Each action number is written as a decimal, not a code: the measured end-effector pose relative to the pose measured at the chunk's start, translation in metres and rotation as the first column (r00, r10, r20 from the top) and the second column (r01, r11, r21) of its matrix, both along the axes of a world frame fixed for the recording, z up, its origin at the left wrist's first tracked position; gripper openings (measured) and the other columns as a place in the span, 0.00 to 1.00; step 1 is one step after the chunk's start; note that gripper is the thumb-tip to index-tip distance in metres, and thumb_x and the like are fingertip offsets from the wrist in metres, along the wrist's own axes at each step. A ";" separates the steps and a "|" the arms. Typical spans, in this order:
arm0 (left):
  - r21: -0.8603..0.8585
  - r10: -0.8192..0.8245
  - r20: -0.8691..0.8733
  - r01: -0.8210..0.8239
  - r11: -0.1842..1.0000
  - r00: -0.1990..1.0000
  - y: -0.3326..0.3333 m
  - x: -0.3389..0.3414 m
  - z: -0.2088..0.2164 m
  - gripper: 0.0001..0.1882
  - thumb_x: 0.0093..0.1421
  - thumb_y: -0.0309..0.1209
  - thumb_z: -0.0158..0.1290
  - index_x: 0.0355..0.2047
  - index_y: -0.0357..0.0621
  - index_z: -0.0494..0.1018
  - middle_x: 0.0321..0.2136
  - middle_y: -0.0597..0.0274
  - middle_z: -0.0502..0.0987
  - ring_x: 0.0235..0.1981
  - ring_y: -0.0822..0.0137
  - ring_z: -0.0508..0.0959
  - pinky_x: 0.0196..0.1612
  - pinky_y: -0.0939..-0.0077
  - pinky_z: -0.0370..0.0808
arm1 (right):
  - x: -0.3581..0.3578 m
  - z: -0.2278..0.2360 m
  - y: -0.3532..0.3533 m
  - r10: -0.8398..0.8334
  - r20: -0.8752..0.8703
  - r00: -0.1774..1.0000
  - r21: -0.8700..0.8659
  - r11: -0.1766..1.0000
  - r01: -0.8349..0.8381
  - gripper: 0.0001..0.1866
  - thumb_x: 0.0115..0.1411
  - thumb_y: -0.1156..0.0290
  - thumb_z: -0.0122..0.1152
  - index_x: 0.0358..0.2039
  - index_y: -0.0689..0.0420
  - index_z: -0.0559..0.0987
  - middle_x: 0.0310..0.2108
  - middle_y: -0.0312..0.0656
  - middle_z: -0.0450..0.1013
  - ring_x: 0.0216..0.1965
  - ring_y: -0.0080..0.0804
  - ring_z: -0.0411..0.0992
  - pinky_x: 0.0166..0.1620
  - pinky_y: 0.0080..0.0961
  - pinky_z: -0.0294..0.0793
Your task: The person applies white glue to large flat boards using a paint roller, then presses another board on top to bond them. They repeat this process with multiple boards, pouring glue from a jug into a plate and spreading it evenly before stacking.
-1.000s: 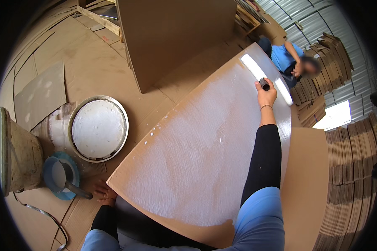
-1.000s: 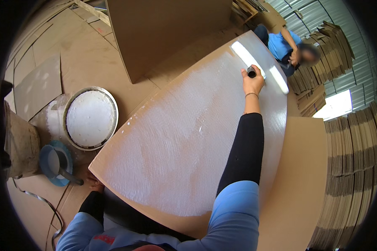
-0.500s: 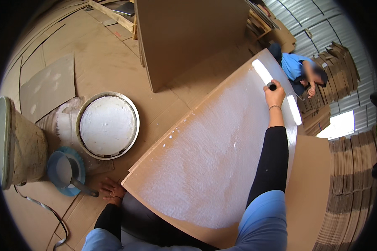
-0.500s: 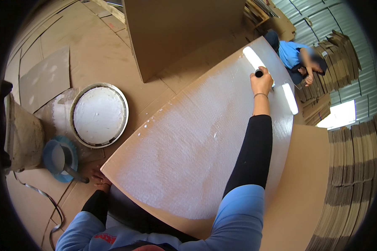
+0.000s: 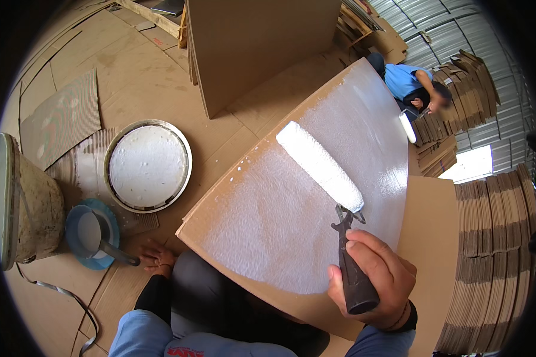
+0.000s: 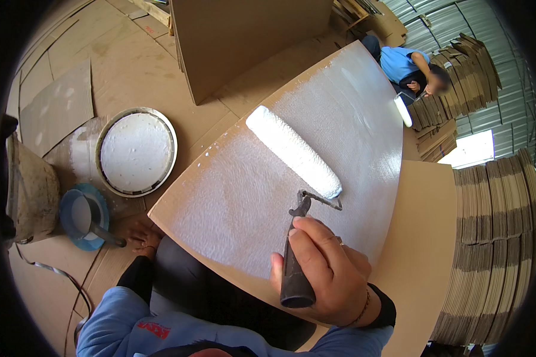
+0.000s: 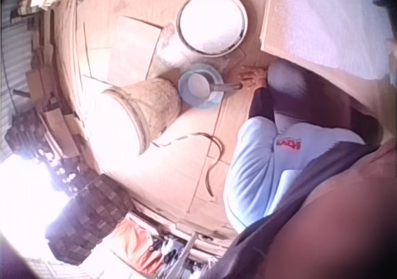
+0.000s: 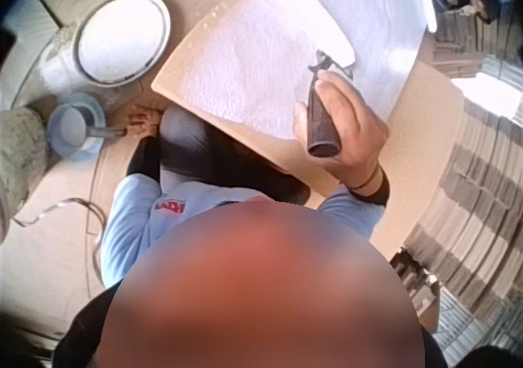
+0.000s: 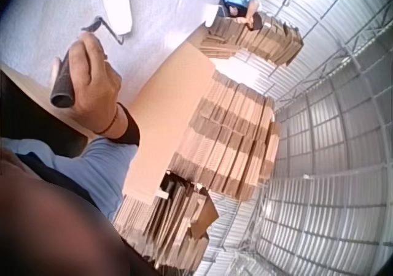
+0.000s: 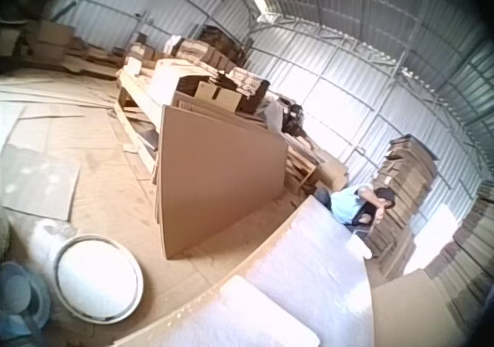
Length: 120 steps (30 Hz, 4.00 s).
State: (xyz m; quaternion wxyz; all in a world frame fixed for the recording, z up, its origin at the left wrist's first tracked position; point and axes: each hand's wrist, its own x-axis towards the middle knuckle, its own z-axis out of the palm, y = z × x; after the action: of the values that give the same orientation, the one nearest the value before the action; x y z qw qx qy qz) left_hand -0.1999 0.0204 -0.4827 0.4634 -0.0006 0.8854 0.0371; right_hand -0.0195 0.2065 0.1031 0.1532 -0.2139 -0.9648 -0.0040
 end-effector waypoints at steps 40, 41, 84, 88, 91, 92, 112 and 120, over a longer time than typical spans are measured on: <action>0.169 -0.048 -0.185 0.080 0.982 0.982 -0.142 -0.006 0.113 0.65 0.45 0.53 0.63 0.67 0.54 0.26 0.67 0.50 0.22 0.68 0.46 0.28 0.63 0.37 0.36 | -0.059 -0.096 0.077 -0.128 -0.009 0.992 0.317 0.940 0.124 0.13 0.44 0.67 0.69 0.29 0.57 0.75 0.28 0.43 0.70 0.25 0.42 0.73 0.28 0.33 0.74; 0.154 -0.011 -0.227 0.047 0.987 0.974 -0.151 -0.011 0.113 0.66 0.44 0.54 0.64 0.67 0.54 0.25 0.67 0.50 0.21 0.68 0.46 0.28 0.63 0.37 0.36 | -0.059 -0.088 0.059 -0.117 0.030 0.993 0.308 0.946 0.102 0.14 0.43 0.67 0.69 0.29 0.57 0.75 0.28 0.43 0.70 0.25 0.42 0.73 0.28 0.33 0.74; 0.183 -0.091 0.019 0.086 0.979 0.996 -0.198 -0.041 0.101 0.75 0.38 0.45 0.70 0.64 0.46 0.17 0.62 0.41 0.11 0.62 0.35 0.14 0.57 0.29 0.23 | 0.003 -0.027 -0.125 -0.276 -0.127 0.953 -0.068 0.961 0.270 0.17 0.55 0.74 0.58 0.43 0.70 0.73 0.45 0.57 0.70 0.47 0.45 0.71 0.53 0.39 0.69; 0.173 -0.083 0.046 0.074 0.982 0.996 -0.196 -0.044 0.104 0.76 0.36 0.45 0.71 0.64 0.48 0.16 0.62 0.41 0.11 0.63 0.36 0.14 0.58 0.30 0.24 | -0.010 -0.044 -0.104 -0.213 -0.167 0.963 -0.058 0.977 0.206 0.15 0.55 0.78 0.57 0.43 0.71 0.73 0.44 0.57 0.71 0.47 0.43 0.71 0.53 0.36 0.68; 0.164 -0.069 0.012 0.066 0.984 0.998 -0.195 -0.044 0.100 0.78 0.35 0.47 0.72 0.64 0.50 0.16 0.63 0.43 0.11 0.63 0.38 0.14 0.58 0.30 0.25 | -0.013 -0.027 -0.125 -0.148 -0.076 0.986 0.004 0.989 0.149 0.16 0.53 0.73 0.59 0.40 0.70 0.74 0.39 0.58 0.73 0.42 0.46 0.73 0.49 0.37 0.71; 0.165 -0.072 0.013 0.069 0.984 0.997 -0.196 -0.043 0.098 0.78 0.34 0.47 0.72 0.64 0.50 0.16 0.63 0.43 0.11 0.63 0.38 0.14 0.58 0.31 0.25 | -0.010 -0.018 -0.140 -0.160 -0.053 0.986 0.014 0.987 0.161 0.17 0.53 0.71 0.60 0.39 0.70 0.74 0.38 0.58 0.73 0.40 0.47 0.73 0.48 0.37 0.72; 0.109 -0.153 -0.255 0.185 0.977 0.955 -0.203 -0.044 0.094 0.70 0.36 0.52 0.69 0.67 0.57 0.28 0.67 0.49 0.23 0.68 0.47 0.28 0.63 0.37 0.41 | 0.095 -0.024 -0.088 -0.352 -0.757 0.550 -0.556 0.789 -0.260 0.16 0.53 0.74 0.56 0.42 0.68 0.73 0.42 0.57 0.72 0.50 0.48 0.70 0.58 0.45 0.63; 0.104 -0.102 -0.340 0.145 0.984 0.935 -0.207 -0.034 0.115 0.50 0.52 0.55 0.56 0.67 0.54 0.42 0.67 0.46 0.36 0.68 0.49 0.42 0.64 0.49 0.48 | 0.149 -0.079 0.000 -0.738 -0.674 -0.039 -0.516 0.507 -0.690 0.09 0.55 0.68 0.56 0.21 0.57 0.71 0.21 0.39 0.67 0.29 0.34 0.67 0.47 0.41 0.66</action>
State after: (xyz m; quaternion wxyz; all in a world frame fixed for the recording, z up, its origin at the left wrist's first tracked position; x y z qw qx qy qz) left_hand -0.2337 -0.1870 -0.3677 0.3073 0.0908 0.9451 0.0639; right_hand 0.1297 0.2061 0.0236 0.6632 -0.2061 -0.3536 0.6266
